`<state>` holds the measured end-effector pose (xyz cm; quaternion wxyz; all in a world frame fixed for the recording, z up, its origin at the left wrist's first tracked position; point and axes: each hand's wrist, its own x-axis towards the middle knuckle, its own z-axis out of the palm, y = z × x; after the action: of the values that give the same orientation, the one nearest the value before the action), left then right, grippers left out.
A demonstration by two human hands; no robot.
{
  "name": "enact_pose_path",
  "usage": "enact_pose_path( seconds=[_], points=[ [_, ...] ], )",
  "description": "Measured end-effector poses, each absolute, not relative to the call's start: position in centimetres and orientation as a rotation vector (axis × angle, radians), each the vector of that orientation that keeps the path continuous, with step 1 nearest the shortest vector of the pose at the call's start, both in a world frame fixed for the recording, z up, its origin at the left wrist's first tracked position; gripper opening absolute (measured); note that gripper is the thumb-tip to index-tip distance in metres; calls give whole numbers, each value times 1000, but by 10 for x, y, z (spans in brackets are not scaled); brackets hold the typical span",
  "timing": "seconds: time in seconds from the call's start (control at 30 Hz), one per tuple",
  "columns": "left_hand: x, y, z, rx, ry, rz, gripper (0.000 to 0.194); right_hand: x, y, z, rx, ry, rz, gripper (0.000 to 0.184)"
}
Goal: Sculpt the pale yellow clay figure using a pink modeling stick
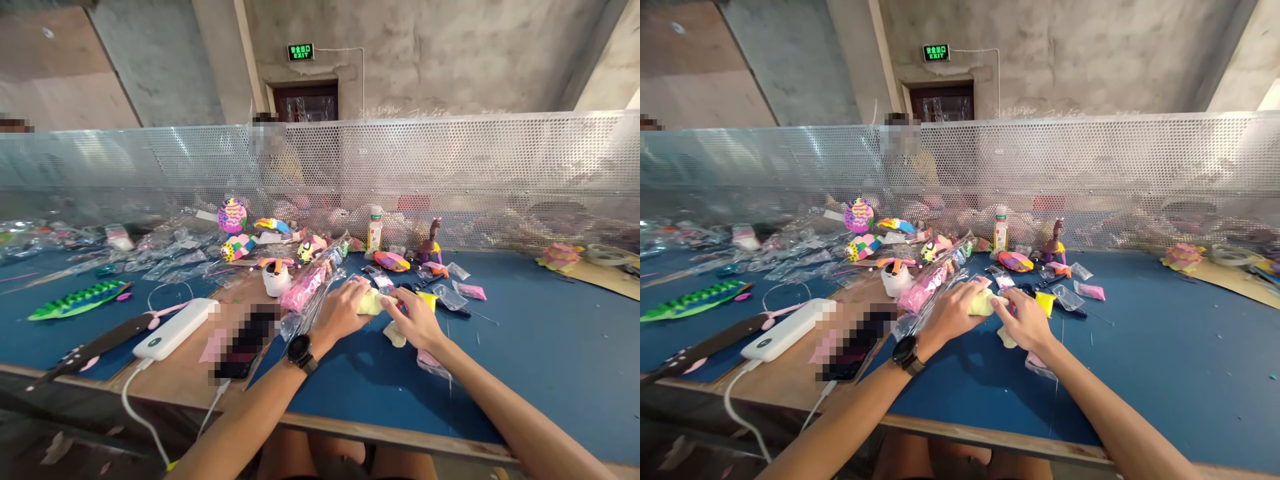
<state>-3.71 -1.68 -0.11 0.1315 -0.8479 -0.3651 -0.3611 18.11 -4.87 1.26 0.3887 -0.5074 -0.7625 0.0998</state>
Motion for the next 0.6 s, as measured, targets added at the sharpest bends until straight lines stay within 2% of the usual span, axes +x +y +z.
enact_pose_path(
  seconds=[0.13,0.6],
  points=[
    [-38,-18,2,-2432,-1049,-1017,48,182,-47,12,-1283,-1965,262,53],
    [-35,-18,0,-2375,-1022,-1009,42,183,-45,10,-1229,-1996,305,51]
  ],
)
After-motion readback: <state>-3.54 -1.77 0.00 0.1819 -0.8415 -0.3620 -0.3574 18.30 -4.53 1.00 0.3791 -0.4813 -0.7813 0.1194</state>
